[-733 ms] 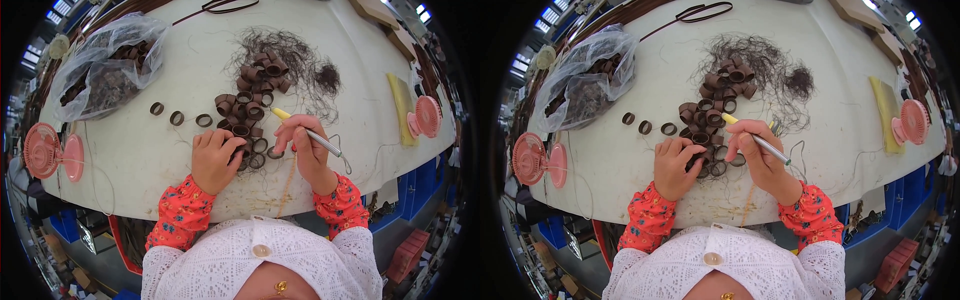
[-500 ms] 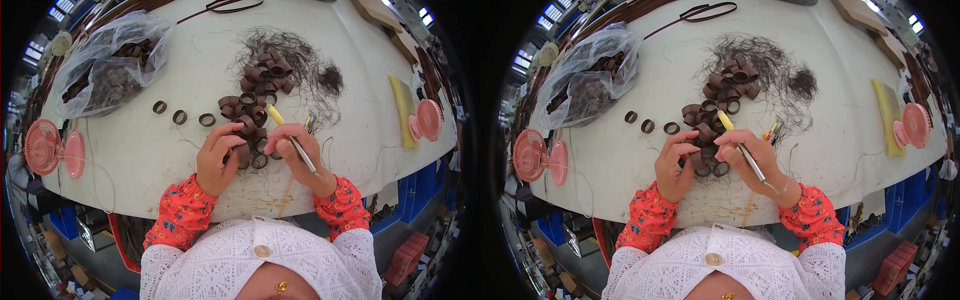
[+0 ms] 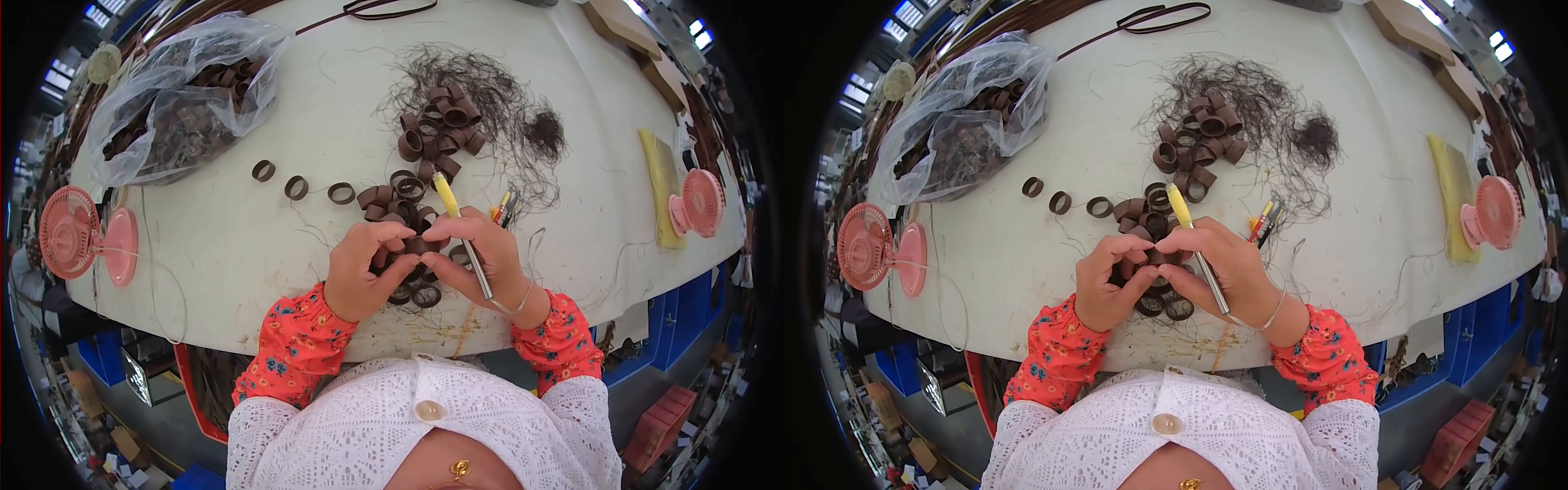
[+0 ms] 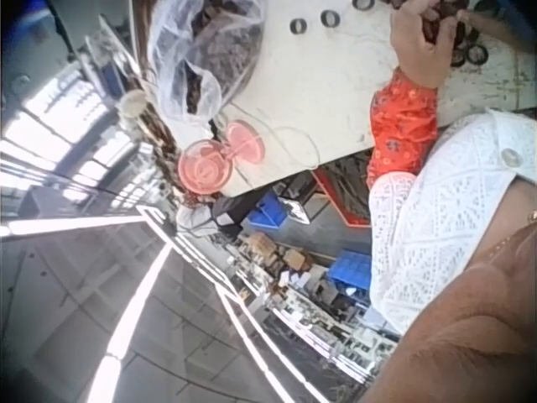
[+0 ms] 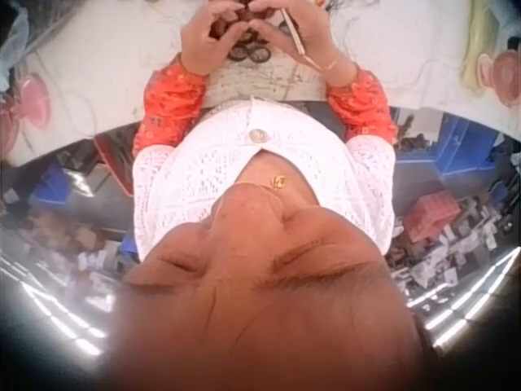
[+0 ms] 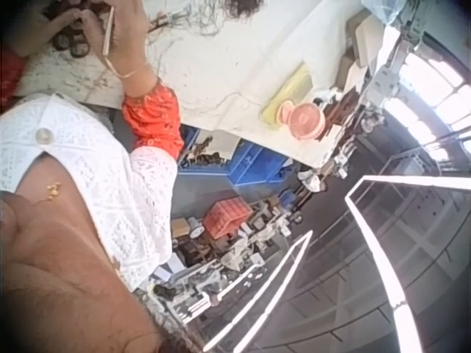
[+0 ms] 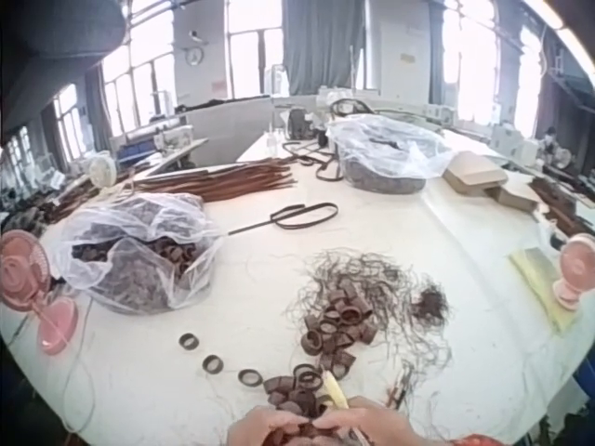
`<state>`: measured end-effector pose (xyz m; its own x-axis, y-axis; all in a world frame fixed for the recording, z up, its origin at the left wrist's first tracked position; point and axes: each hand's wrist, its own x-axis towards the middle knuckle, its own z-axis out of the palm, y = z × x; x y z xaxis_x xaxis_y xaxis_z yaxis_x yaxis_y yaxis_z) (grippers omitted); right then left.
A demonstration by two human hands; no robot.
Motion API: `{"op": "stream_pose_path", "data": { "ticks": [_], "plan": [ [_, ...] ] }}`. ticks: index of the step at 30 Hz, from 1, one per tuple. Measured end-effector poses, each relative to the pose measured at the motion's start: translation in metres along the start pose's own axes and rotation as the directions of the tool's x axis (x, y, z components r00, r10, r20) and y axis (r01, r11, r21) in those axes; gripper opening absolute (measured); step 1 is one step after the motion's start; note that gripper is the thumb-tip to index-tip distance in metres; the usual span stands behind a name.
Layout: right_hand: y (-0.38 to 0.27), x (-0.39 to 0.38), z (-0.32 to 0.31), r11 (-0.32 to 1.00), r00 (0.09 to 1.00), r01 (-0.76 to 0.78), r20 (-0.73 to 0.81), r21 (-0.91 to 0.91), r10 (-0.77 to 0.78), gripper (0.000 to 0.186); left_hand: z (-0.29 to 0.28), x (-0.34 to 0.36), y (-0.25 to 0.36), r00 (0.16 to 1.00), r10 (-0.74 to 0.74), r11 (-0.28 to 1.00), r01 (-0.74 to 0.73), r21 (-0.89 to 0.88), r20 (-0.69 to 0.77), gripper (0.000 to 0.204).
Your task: Applying edge finish or adhesive to small leather rings using a precision applicator tool.
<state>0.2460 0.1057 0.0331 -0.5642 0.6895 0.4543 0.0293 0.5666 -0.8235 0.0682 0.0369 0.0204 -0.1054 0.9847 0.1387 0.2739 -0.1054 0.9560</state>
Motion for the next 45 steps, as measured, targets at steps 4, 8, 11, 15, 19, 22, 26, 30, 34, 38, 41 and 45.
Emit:
{"op": "stream_pose_path", "data": {
  "ticks": [4, 8, 11, 15, 19, 22, 26, 30, 34, 38, 41, 45],
  "plan": [
    [0.002, 0.004, -0.007, 0.984, 0.987, 0.083, -0.122, -0.156, -0.102, 0.032, -0.016, 0.015, -0.005, 0.936, 0.347, 0.872, -0.344, 0.348, 0.055, 0.022],
    [0.006, 0.002, -0.007, 0.970, 0.979, 0.146, -0.113, -0.196, -0.171, 0.034, -0.017, 0.018, -0.005, 0.931, 0.365, 0.802, -0.317, 0.505, 0.005, 0.016],
    [0.007, 0.002, -0.007, 0.962, 0.978, 0.155, -0.100, -0.224, -0.181, 0.034, -0.014, 0.017, -0.003, 0.903, 0.429, 0.752, -0.338, 0.566, -0.030, 0.018],
    [0.009, 0.004, -0.006, 0.958, 0.974, 0.211, -0.039, -0.196, -0.223, 0.037, -0.005, 0.008, -0.005, 0.986, 0.132, 0.991, -0.133, 0.003, -0.100, 0.019],
    [0.009, 0.003, -0.009, 0.950, 0.960, 0.280, 0.065, -0.141, -0.274, 0.036, -0.001, 0.005, -0.008, 0.995, 0.085, 0.988, -0.077, -0.134, 0.053, 0.025],
    [0.011, -0.001, -0.013, 0.958, 0.963, 0.253, 0.132, -0.133, -0.236, 0.030, -0.002, 0.008, -0.008, 0.995, 0.044, 0.989, -0.030, -0.148, 0.093, 0.024],
    [0.010, 0.000, -0.014, 0.963, 0.963, 0.245, 0.144, -0.116, -0.227, 0.028, -0.006, 0.009, -0.013, 0.993, 0.087, 0.990, -0.077, -0.121, 0.084, 0.023],
    [0.009, 0.000, -0.015, 0.946, 0.952, 0.286, 0.157, -0.153, -0.262, 0.033, -0.006, 0.008, -0.011, 0.984, 0.163, 0.985, -0.166, 0.041, 0.068, 0.026],
    [0.001, 0.004, -0.017, 0.955, 0.953, 0.248, 0.216, -0.161, -0.211, 0.038, -0.002, 0.006, -0.006, 0.961, 0.277, 0.943, -0.275, 0.185, 0.015, 0.024],
    [0.001, 0.001, -0.014, 0.959, 0.959, 0.239, 0.194, -0.149, -0.208, 0.036, -0.003, 0.006, -0.010, 0.918, 0.392, 0.870, -0.391, 0.300, 0.057, 0.016],
    [0.008, -0.004, -0.009, 0.984, 0.974, 0.174, 0.156, -0.045, -0.165, 0.029, -0.003, 0.007, -0.004, 0.952, 0.303, 0.939, -0.307, 0.153, 0.051, 0.011],
    [0.009, 0.001, -0.002, 0.962, 0.963, 0.268, 0.033, -0.051, -0.267, 0.034, -0.001, 0.001, -0.006, 0.982, -0.030, 0.907, 0.104, -0.408, 0.184, 0.007]
  ]
}}
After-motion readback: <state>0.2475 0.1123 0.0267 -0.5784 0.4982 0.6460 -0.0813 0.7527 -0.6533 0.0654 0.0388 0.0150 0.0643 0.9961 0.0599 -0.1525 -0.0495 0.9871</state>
